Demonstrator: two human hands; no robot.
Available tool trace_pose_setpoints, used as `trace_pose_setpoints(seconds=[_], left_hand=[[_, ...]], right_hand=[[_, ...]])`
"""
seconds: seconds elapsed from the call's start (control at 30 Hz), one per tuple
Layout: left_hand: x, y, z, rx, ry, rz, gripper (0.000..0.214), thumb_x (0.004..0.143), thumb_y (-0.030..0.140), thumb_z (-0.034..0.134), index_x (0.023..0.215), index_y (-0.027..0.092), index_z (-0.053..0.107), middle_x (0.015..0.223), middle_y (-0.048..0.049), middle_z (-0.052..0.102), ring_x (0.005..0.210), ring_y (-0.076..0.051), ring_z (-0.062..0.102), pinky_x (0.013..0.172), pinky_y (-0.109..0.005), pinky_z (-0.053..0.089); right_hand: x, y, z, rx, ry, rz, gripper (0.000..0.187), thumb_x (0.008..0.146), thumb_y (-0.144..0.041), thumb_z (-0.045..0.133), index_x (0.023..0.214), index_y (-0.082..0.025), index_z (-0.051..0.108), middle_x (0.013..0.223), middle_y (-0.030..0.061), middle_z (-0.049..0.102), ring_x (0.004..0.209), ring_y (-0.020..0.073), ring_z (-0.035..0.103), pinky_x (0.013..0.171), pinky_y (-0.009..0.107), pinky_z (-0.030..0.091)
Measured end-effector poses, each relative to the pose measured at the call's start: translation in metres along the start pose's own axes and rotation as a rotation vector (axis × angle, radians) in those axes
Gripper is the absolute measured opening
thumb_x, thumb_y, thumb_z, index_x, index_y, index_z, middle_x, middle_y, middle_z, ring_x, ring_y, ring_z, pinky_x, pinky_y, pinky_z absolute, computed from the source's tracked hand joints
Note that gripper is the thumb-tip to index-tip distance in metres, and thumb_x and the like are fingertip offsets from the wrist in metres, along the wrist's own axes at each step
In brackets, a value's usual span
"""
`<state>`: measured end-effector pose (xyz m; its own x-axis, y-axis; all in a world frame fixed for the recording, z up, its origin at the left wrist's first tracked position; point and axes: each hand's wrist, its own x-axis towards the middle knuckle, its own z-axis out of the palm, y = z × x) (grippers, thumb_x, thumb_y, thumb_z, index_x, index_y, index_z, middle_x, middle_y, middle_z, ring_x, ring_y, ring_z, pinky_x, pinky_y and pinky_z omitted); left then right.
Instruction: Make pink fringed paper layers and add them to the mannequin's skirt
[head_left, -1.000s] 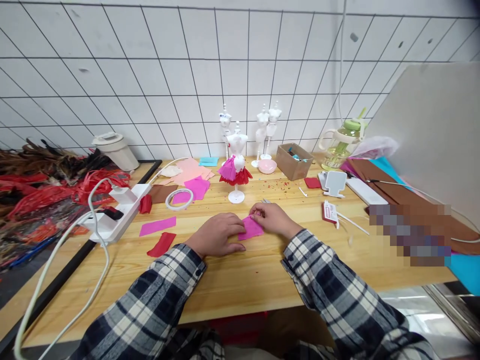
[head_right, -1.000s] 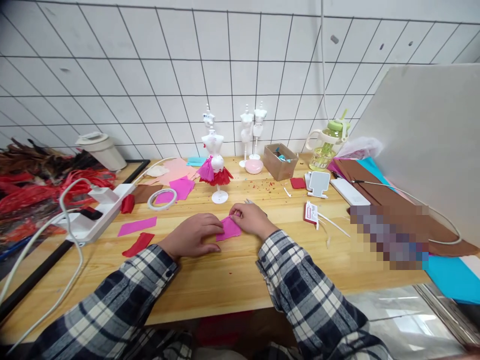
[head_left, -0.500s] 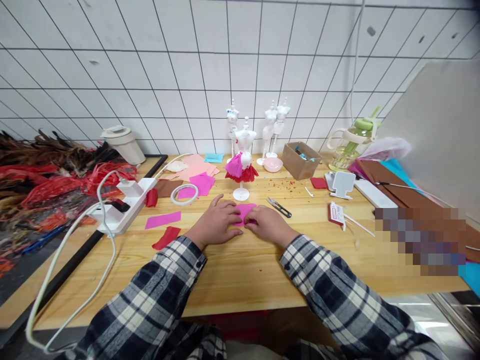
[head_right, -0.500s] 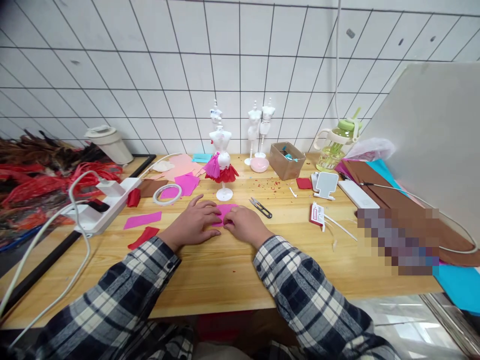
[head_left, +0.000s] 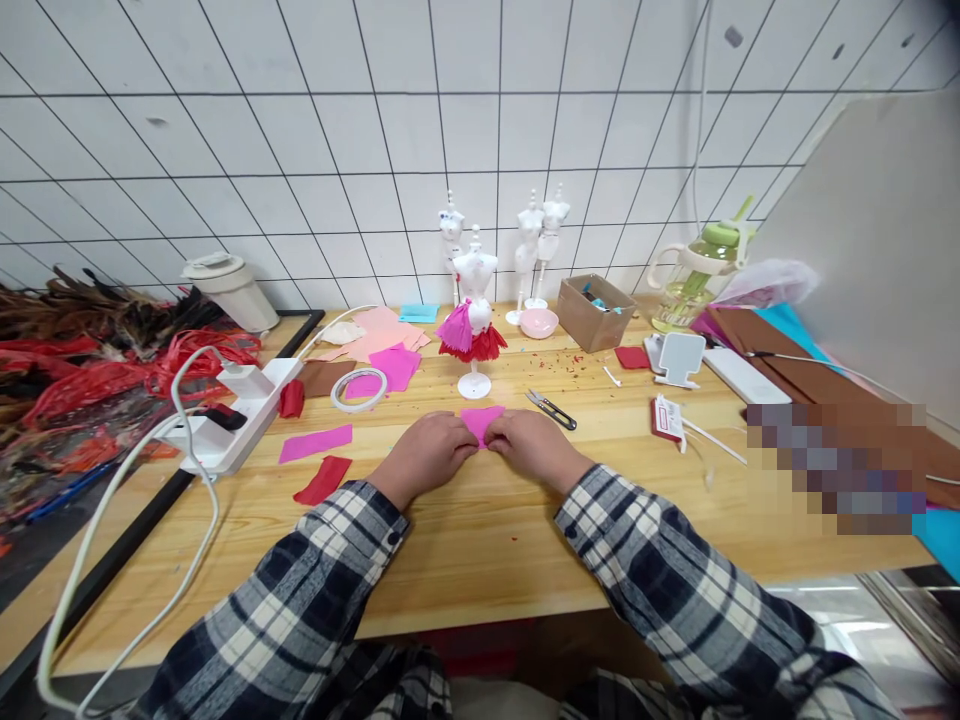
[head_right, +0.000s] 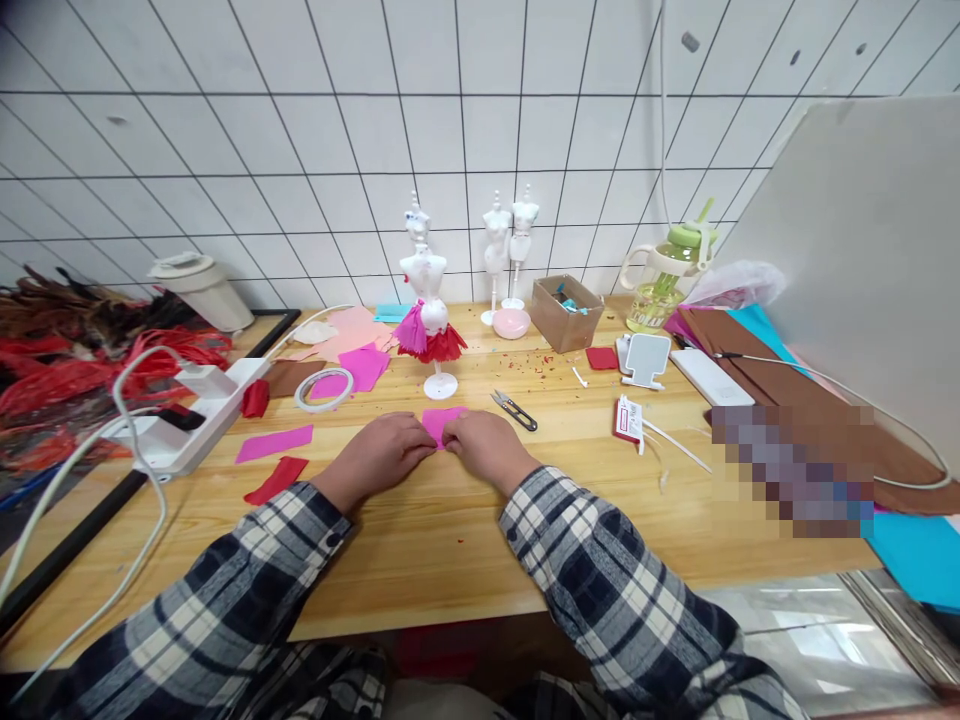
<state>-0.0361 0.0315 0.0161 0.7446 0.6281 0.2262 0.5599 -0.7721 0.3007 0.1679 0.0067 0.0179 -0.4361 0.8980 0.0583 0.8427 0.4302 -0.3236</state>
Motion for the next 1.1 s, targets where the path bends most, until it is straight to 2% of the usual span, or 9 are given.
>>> trace_pose_setpoints(seconds=[0.1, 0.17, 0.37, 0.5, 0.63, 0.87, 1.0, 1.1], left_hand=[[0.0, 0.002, 0.002, -0.04, 0.034, -0.086, 0.018, 0.086, 0.025, 0.059, 0.09, 0.025, 0.076, 0.084, -0.0084, 0.073, 0.08, -0.024, 0.064, 0.075, -0.035, 0.045], [0.001, 0.003, 0.002, -0.052, 0.031, -0.104, 0.019, 0.086, 0.024, 0.058, 0.089, 0.025, 0.077, 0.083, -0.0084, 0.072, 0.077, -0.024, 0.063, 0.074, -0.035, 0.046], [0.001, 0.004, 0.001, 0.109, -0.002, -0.035, 0.024, 0.089, 0.022, 0.054, 0.084, 0.021, 0.077, 0.083, -0.0096, 0.069, 0.083, -0.023, 0.062, 0.075, -0.035, 0.046], [0.001, 0.008, -0.002, 0.178, -0.088, -0.076, 0.026, 0.093, 0.023, 0.05, 0.093, 0.02, 0.076, 0.087, -0.0084, 0.072, 0.085, -0.022, 0.064, 0.077, -0.034, 0.047], [0.001, 0.01, -0.003, 0.198, -0.109, -0.105, 0.028, 0.095, 0.024, 0.048, 0.099, 0.019, 0.075, 0.091, -0.0085, 0.073, 0.086, -0.022, 0.064, 0.079, -0.034, 0.047], [0.002, 0.01, -0.003, 0.25, -0.081, -0.033, 0.027, 0.094, 0.024, 0.049, 0.09, 0.02, 0.076, 0.088, -0.008, 0.071, 0.089, -0.022, 0.062, 0.08, -0.034, 0.047], [0.001, 0.009, -0.002, 0.227, -0.096, -0.08, 0.027, 0.095, 0.025, 0.049, 0.096, 0.02, 0.075, 0.087, -0.0079, 0.072, 0.087, -0.022, 0.063, 0.078, -0.034, 0.047], [0.001, 0.008, -0.001, 0.219, -0.088, -0.083, 0.028, 0.096, 0.026, 0.047, 0.1, 0.02, 0.075, 0.088, -0.0081, 0.072, 0.085, -0.021, 0.063, 0.078, -0.033, 0.047]], right_hand=[[0.001, -0.001, 0.001, 0.004, 0.001, 0.037, 0.019, 0.09, -0.027, 0.058, 0.103, -0.023, 0.073, 0.099, 0.0063, 0.073, 0.094, 0.0209, 0.065, 0.079, 0.029, 0.044], [0.0, -0.003, 0.001, -0.014, -0.011, 0.026, 0.019, 0.091, -0.024, 0.057, 0.097, -0.023, 0.075, 0.094, 0.0065, 0.073, 0.091, 0.0206, 0.065, 0.079, 0.029, 0.044], [-0.002, -0.007, -0.002, -0.103, 0.024, 0.006, 0.022, 0.093, -0.024, 0.053, 0.092, -0.022, 0.075, 0.093, 0.0081, 0.07, 0.089, 0.0206, 0.063, 0.074, 0.029, 0.042], [-0.001, -0.008, -0.003, -0.082, -0.026, 0.049, 0.021, 0.093, -0.026, 0.053, 0.1, -0.023, 0.072, 0.097, 0.0057, 0.072, 0.088, 0.0192, 0.064, 0.075, 0.028, 0.041], [-0.002, -0.009, -0.005, -0.098, -0.056, 0.071, 0.024, 0.094, -0.028, 0.05, 0.101, -0.023, 0.073, 0.096, 0.0062, 0.072, 0.089, 0.0189, 0.064, 0.075, 0.027, 0.041], [-0.003, -0.012, -0.006, -0.154, -0.044, 0.069, 0.026, 0.096, -0.029, 0.047, 0.098, -0.023, 0.073, 0.096, 0.0073, 0.07, 0.09, 0.0198, 0.063, 0.074, 0.028, 0.041], [-0.002, -0.013, -0.006, -0.12, -0.054, 0.101, 0.025, 0.096, -0.031, 0.05, 0.107, -0.024, 0.07, 0.098, 0.006, 0.071, 0.09, 0.0194, 0.064, 0.075, 0.028, 0.041], [-0.002, -0.013, -0.006, -0.116, -0.074, 0.097, 0.026, 0.096, -0.03, 0.048, 0.103, -0.024, 0.072, 0.098, 0.0066, 0.071, 0.089, 0.0186, 0.064, 0.076, 0.027, 0.041]])
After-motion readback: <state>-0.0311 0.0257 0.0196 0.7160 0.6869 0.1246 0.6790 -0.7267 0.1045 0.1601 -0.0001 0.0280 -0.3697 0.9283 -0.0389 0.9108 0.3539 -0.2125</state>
